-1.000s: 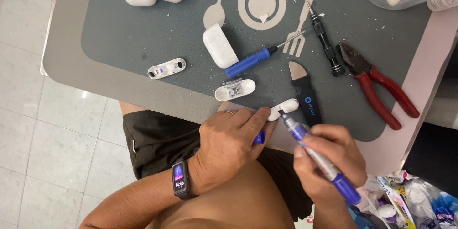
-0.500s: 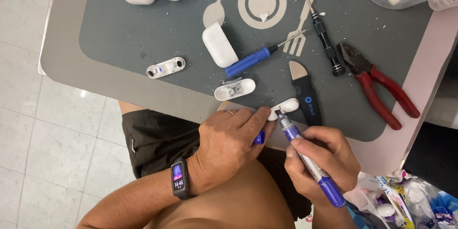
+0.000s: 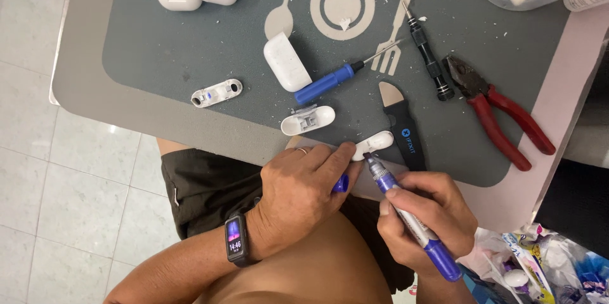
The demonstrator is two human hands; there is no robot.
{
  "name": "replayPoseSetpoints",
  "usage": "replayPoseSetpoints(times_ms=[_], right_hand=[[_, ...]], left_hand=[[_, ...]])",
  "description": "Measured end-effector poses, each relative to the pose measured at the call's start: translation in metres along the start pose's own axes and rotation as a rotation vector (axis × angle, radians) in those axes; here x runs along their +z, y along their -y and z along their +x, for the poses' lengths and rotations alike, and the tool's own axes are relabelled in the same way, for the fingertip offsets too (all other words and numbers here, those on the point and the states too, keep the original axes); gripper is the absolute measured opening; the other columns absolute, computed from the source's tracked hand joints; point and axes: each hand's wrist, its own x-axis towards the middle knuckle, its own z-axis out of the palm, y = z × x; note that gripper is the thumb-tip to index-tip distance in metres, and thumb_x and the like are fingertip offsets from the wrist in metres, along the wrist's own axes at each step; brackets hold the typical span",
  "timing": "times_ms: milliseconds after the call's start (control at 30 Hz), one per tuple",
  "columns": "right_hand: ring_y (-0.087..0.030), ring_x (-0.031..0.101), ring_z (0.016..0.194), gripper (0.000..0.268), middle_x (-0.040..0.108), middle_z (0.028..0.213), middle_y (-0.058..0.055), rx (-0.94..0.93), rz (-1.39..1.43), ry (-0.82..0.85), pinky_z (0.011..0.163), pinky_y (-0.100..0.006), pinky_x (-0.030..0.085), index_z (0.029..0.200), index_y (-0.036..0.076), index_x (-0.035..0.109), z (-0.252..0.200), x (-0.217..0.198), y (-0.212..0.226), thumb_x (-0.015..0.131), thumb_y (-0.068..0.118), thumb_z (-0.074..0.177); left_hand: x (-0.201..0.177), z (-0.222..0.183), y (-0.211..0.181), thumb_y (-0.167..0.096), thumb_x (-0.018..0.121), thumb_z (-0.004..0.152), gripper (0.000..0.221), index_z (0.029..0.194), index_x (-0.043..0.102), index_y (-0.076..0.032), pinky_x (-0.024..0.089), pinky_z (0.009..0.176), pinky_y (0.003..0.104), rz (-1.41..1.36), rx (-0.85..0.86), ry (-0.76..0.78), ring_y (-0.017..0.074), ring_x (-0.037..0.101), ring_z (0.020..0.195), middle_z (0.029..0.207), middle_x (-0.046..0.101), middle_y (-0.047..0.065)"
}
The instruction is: Marking and assembling small plastic components for earbud cases using a marker and prying tools.
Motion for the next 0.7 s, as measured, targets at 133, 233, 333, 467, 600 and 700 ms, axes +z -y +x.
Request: replayPoseSetpoints(times_ms=[133, 233, 333, 467, 600, 700], right_hand=[[-0.023, 0.065, 0.074, 0.019, 0.066, 0.092, -0.019, 0.019, 0.055, -0.016, 0.068, -0.027, 0.056, 0.094, 0.003, 0.07, 0.0001, -0.001, 0.0007, 0.069, -0.009, 0.08], [-0.022, 0.065, 0.074, 0.018, 0.066, 0.093, -0.018, 0.022, 0.048, -0.008, 0.068, -0.026, 0.055, 0.095, 0.004, 0.07, 0.0008, -0.002, 0.0009, 0.07, -0.007, 0.081], [-0.02, 0.062, 0.072, 0.018, 0.066, 0.094, -0.018, 0.034, 0.052, -0.007, 0.068, -0.026, 0.053, 0.097, 0.004, 0.07, -0.003, -0.001, -0.0028, 0.071, -0.006, 0.081], [-0.02, 0.06, 0.071, 0.021, 0.066, 0.093, -0.017, 0.012, 0.042, -0.034, 0.067, -0.027, 0.052, 0.098, 0.005, 0.071, -0.0001, 0.0025, -0.0022, 0.072, -0.008, 0.082], [-0.017, 0.059, 0.069, 0.022, 0.064, 0.094, -0.018, -0.022, 0.061, 0.002, 0.062, -0.023, 0.052, 0.1, 0.001, 0.071, 0.0025, 0.0015, -0.0038, 0.072, -0.011, 0.082], [-0.018, 0.057, 0.068, 0.023, 0.064, 0.091, -0.016, 0.005, 0.061, -0.026, 0.063, -0.025, 0.05, 0.098, 0.005, 0.071, -0.0003, 0.0016, -0.0051, 0.072, -0.01, 0.08]], left_hand=[[-0.0004, -0.0003, -0.0005, -0.03, 0.077, 0.096, 0.021, 0.109, 0.073, -0.014, 0.044, 0.051, 0.038, -0.004, -0.002, -0.001, 0.023, 0.058, 0.059, 0.075, 0.059, -0.001], [-0.0007, 0.0002, -0.0001, -0.031, 0.077, 0.096, 0.023, 0.11, 0.073, -0.013, 0.045, 0.051, 0.038, -0.013, -0.002, 0.004, 0.0232, 0.059, 0.059, 0.075, 0.058, -0.001], [-0.0004, 0.0005, -0.0003, -0.031, 0.078, 0.097, 0.023, 0.109, 0.072, -0.013, 0.045, 0.051, 0.038, -0.011, 0.003, 0.004, 0.023, 0.059, 0.06, 0.075, 0.058, -0.001], [-0.002, 0.0019, -0.0006, -0.03, 0.077, 0.097, 0.021, 0.109, 0.073, -0.013, 0.045, 0.051, 0.036, 0.004, 0.011, -0.007, 0.0214, 0.058, 0.059, 0.074, 0.057, -0.002], [-0.0012, 0.0011, -0.0011, -0.03, 0.077, 0.097, 0.021, 0.109, 0.072, -0.014, 0.044, 0.052, 0.037, 0.011, 0.007, -0.001, 0.0222, 0.058, 0.059, 0.074, 0.056, -0.001], [-0.0005, 0.0002, -0.0007, -0.031, 0.078, 0.096, 0.021, 0.109, 0.072, -0.015, 0.044, 0.051, 0.037, 0.026, 0.003, -0.005, 0.0227, 0.058, 0.059, 0.074, 0.057, -0.002]])
